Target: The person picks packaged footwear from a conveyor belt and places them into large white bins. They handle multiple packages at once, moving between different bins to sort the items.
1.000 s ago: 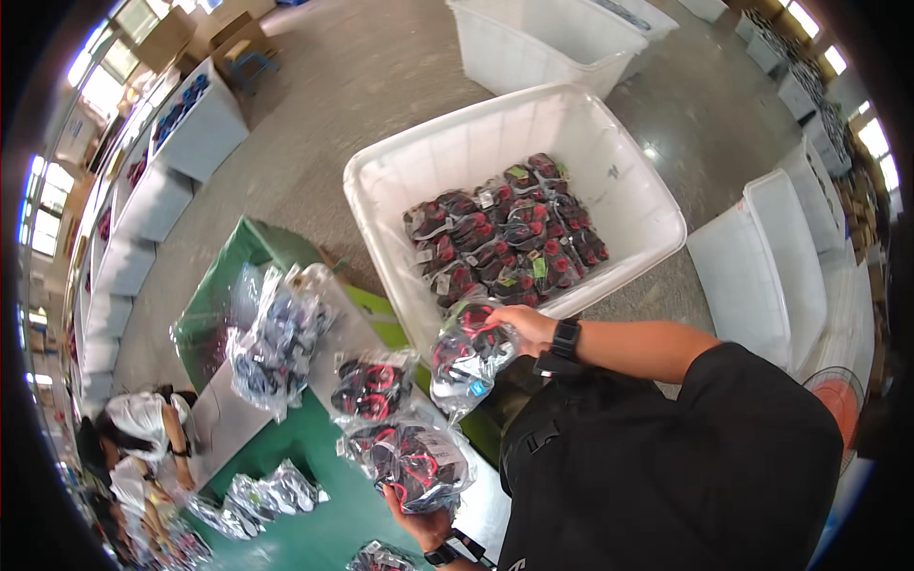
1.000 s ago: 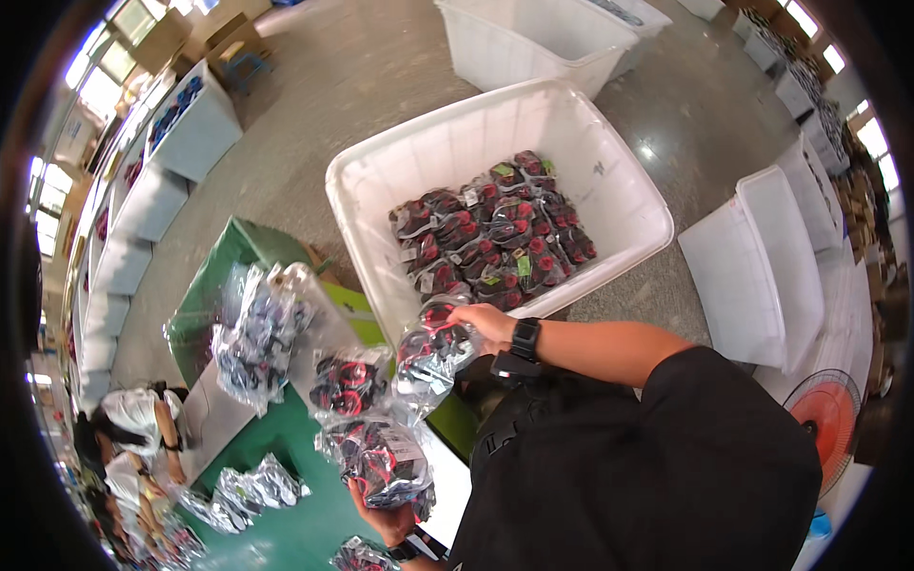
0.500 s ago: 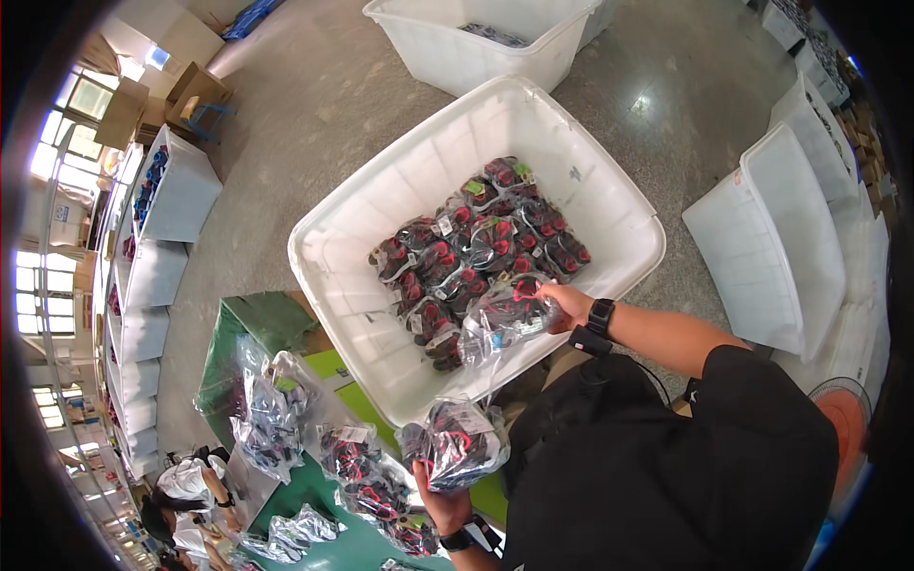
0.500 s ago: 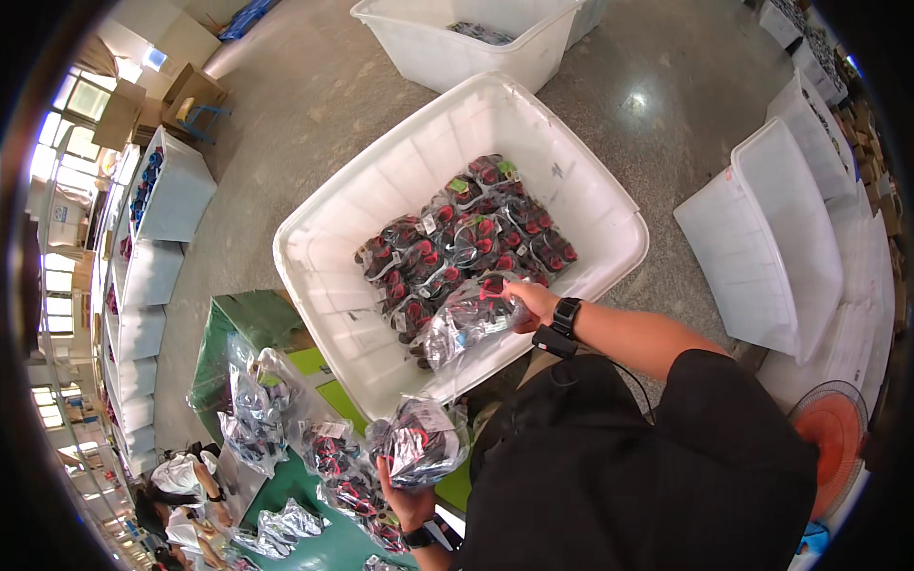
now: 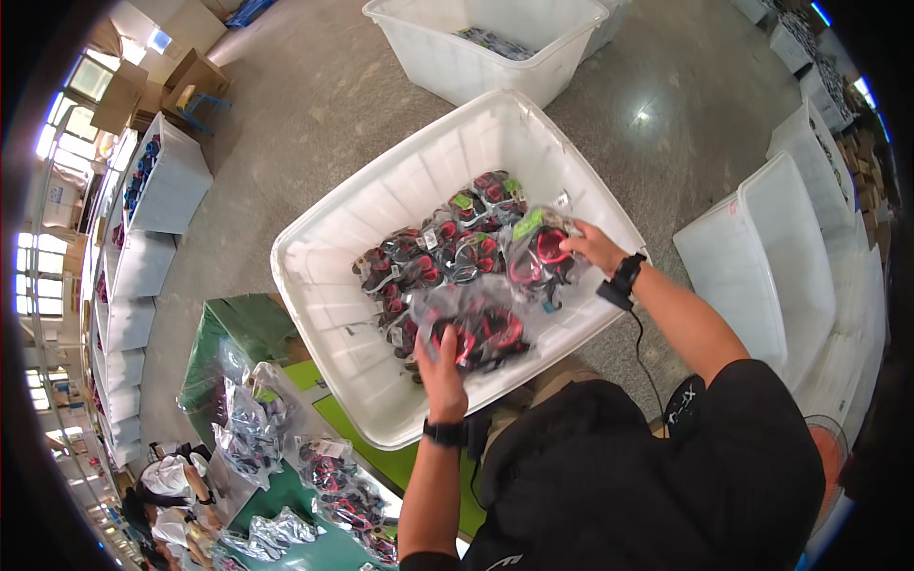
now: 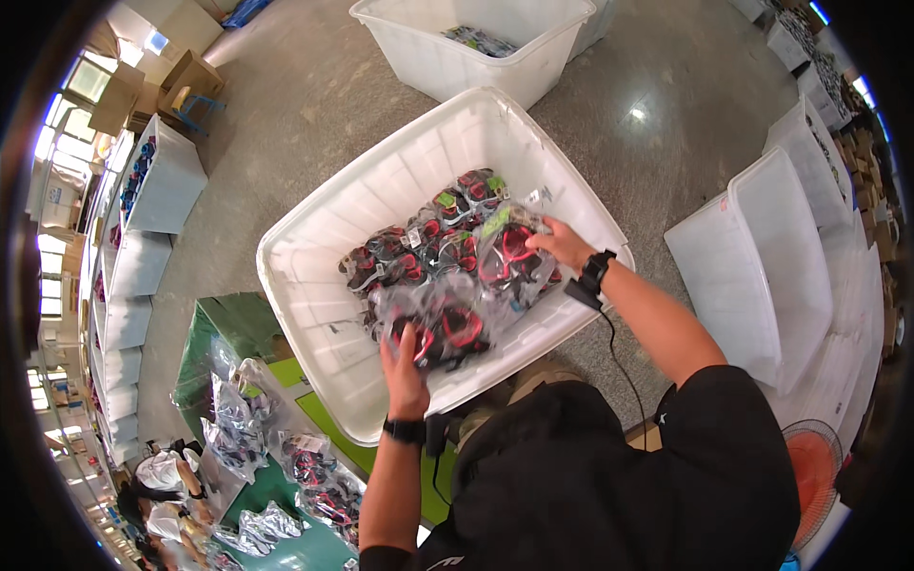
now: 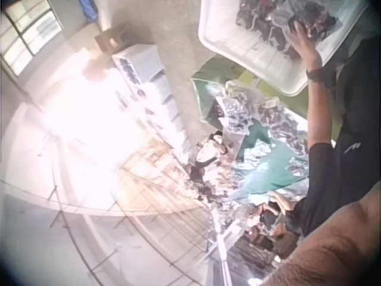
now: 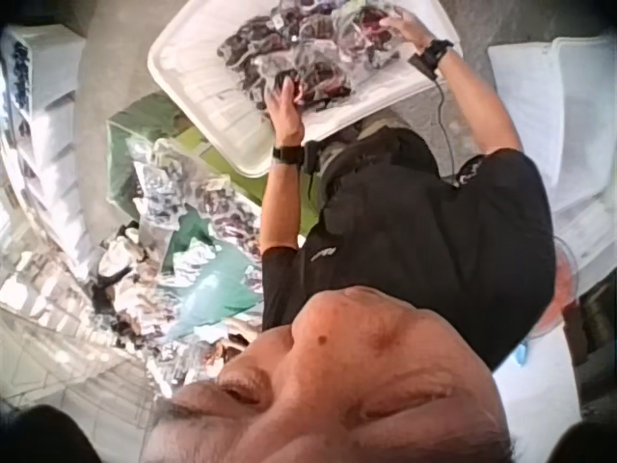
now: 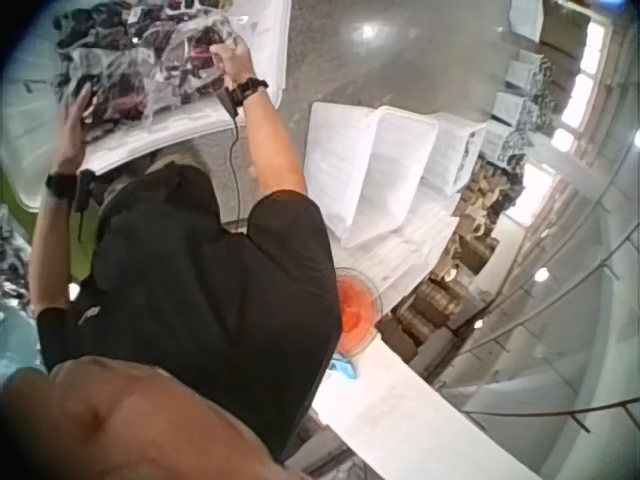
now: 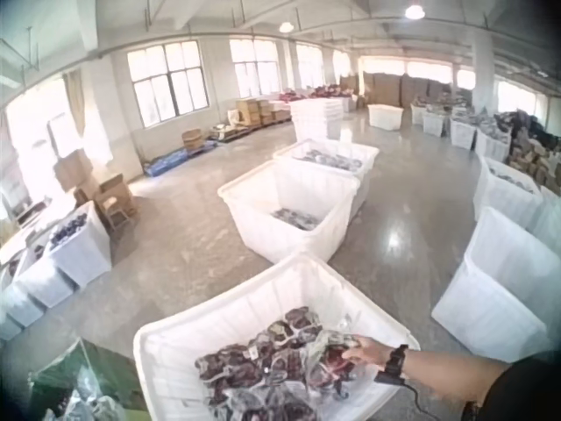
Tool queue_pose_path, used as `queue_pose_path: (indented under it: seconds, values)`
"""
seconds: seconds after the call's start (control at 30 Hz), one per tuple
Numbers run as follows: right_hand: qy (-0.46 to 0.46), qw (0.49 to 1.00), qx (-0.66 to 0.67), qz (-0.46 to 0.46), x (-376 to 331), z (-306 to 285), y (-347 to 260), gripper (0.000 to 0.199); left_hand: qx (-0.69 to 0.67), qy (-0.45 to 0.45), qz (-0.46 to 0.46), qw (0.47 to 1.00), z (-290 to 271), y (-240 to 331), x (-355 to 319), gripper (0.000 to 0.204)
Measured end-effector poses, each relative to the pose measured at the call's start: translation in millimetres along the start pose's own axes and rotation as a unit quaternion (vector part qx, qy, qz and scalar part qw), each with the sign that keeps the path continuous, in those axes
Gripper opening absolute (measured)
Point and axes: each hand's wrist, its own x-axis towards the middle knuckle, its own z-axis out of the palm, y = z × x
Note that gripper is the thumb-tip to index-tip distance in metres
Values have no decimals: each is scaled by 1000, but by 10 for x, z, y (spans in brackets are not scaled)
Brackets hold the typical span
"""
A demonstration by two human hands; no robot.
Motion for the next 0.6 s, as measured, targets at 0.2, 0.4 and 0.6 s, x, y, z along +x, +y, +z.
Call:
queue_pose_path:
  seconds: [0.2, 0.4, 0.6]
  values:
    - [271, 869, -413, -17, 387, -354, 372, 78, 422, 46, 160, 891, 167, -573, 364, 92]
    - [139, 933, -332, -8, -25, 93, 1111, 54, 306, -34, -106, 945, -1068, -962, -565, 55]
    - [-140, 979, -96, 116, -359, 557, 1698, 27, 316, 264, -118, 904, -2084, -1538, -1805, 49]
